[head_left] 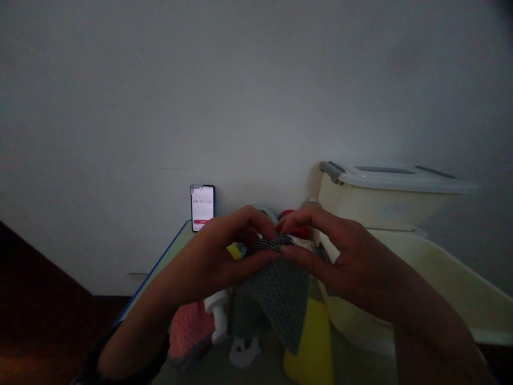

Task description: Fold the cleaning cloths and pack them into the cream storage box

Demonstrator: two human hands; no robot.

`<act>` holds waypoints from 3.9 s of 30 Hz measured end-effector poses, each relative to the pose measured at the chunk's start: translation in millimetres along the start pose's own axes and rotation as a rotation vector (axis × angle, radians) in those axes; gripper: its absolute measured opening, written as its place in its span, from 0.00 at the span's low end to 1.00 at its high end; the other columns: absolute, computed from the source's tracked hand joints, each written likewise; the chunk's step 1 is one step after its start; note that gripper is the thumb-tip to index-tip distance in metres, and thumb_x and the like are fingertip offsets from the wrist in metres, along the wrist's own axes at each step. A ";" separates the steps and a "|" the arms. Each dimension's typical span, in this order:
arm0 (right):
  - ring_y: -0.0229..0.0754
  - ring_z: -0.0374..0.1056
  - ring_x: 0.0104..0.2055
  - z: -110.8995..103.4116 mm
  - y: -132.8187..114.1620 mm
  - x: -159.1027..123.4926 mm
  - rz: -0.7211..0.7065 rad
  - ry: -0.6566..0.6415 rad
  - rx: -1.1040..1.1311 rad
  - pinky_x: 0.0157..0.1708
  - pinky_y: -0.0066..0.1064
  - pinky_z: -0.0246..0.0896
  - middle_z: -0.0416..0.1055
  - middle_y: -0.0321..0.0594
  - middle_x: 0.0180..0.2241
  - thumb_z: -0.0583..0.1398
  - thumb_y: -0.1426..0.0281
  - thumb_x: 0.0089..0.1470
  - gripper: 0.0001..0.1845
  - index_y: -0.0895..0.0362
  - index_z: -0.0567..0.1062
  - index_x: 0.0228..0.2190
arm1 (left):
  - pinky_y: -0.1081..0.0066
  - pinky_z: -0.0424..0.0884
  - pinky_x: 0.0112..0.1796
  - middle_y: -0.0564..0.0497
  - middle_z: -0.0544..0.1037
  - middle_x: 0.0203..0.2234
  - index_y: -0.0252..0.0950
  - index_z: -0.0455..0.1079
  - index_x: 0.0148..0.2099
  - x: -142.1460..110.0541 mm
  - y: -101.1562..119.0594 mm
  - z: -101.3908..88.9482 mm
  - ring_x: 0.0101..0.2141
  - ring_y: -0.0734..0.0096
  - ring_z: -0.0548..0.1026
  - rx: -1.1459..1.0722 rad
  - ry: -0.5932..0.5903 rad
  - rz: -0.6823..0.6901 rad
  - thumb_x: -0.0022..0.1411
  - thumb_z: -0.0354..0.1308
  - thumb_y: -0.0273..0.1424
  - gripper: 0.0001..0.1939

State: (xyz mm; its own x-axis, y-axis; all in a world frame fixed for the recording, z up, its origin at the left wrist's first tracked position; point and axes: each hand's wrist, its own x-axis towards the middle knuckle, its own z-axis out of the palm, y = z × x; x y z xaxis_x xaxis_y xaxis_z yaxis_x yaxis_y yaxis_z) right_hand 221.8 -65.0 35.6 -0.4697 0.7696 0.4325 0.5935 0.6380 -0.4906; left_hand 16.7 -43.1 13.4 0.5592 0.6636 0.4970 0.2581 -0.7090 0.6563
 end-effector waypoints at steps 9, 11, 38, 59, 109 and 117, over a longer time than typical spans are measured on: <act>0.40 0.65 0.40 -0.7 5.2 -2.2 -0.007 -0.056 0.004 0.42 0.35 0.57 0.70 0.31 0.33 0.58 0.68 0.55 0.03 0.51 0.68 0.34 | 0.73 0.71 0.37 0.55 0.73 0.34 0.39 0.63 0.41 -1.3 -2.1 -2.8 0.35 0.74 0.73 0.015 -0.037 0.016 0.59 0.59 0.27 0.09; 0.39 0.65 0.38 -1.0 4.9 -1.0 -0.016 -0.049 0.015 0.42 0.34 0.57 0.70 0.31 0.31 0.57 0.68 0.56 0.01 0.51 0.68 0.32 | 0.74 0.71 0.37 0.55 0.72 0.34 0.40 0.63 0.42 -1.1 -1.5 -2.6 0.36 0.75 0.73 0.020 -0.043 0.019 0.59 0.59 0.28 0.10; 0.37 0.68 0.32 -18.7 25.7 -4.0 0.013 0.589 0.183 0.24 0.27 0.61 0.69 0.34 0.32 0.60 0.70 0.52 0.06 0.52 0.69 0.34 | 0.76 0.63 0.28 0.58 0.61 0.29 0.40 0.50 0.40 -0.2 -9.3 -6.5 0.28 0.77 0.61 -0.092 -0.310 -0.087 0.56 0.55 0.21 0.17; 0.36 0.65 0.26 -27.3 27.3 -4.8 0.199 0.841 -0.211 0.22 0.28 0.56 0.70 0.36 0.28 0.58 0.70 0.54 0.06 0.55 0.72 0.36 | 0.73 0.62 0.28 0.55 0.67 0.23 0.34 0.68 0.29 4.5 -35.4 -15.2 0.27 0.71 0.67 0.042 -0.443 -0.228 0.59 0.55 0.34 0.09; 0.37 0.71 0.40 7.8 2.6 -1.2 0.009 0.036 0.144 0.40 0.31 0.65 0.71 0.34 0.38 0.58 0.74 0.54 0.12 0.51 0.62 0.39 | 0.79 0.70 0.26 0.54 0.78 0.32 0.42 0.58 0.47 -4.6 -4.1 -26.9 0.30 0.74 0.76 -0.256 -0.104 -0.266 0.55 0.63 0.26 0.21; 0.40 0.70 0.39 -7.0 14.2 -1.3 0.070 0.043 0.032 0.33 0.31 0.64 0.72 0.36 0.38 0.56 0.75 0.55 0.09 0.52 0.66 0.38 | 0.78 0.68 0.25 0.57 0.71 0.23 0.36 0.66 0.31 -3.3 -17.9 -37.0 0.25 0.77 0.70 -0.110 0.012 -0.188 0.51 0.64 0.27 0.09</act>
State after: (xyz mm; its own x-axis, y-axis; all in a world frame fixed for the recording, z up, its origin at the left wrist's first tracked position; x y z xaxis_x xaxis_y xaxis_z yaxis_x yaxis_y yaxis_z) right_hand 235.4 -57.1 33.4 -0.3990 0.8109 0.4281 0.6027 0.5838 -0.5440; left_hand -18.9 -23.8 21.0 0.5001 0.7849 0.3660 0.2689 -0.5424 0.7959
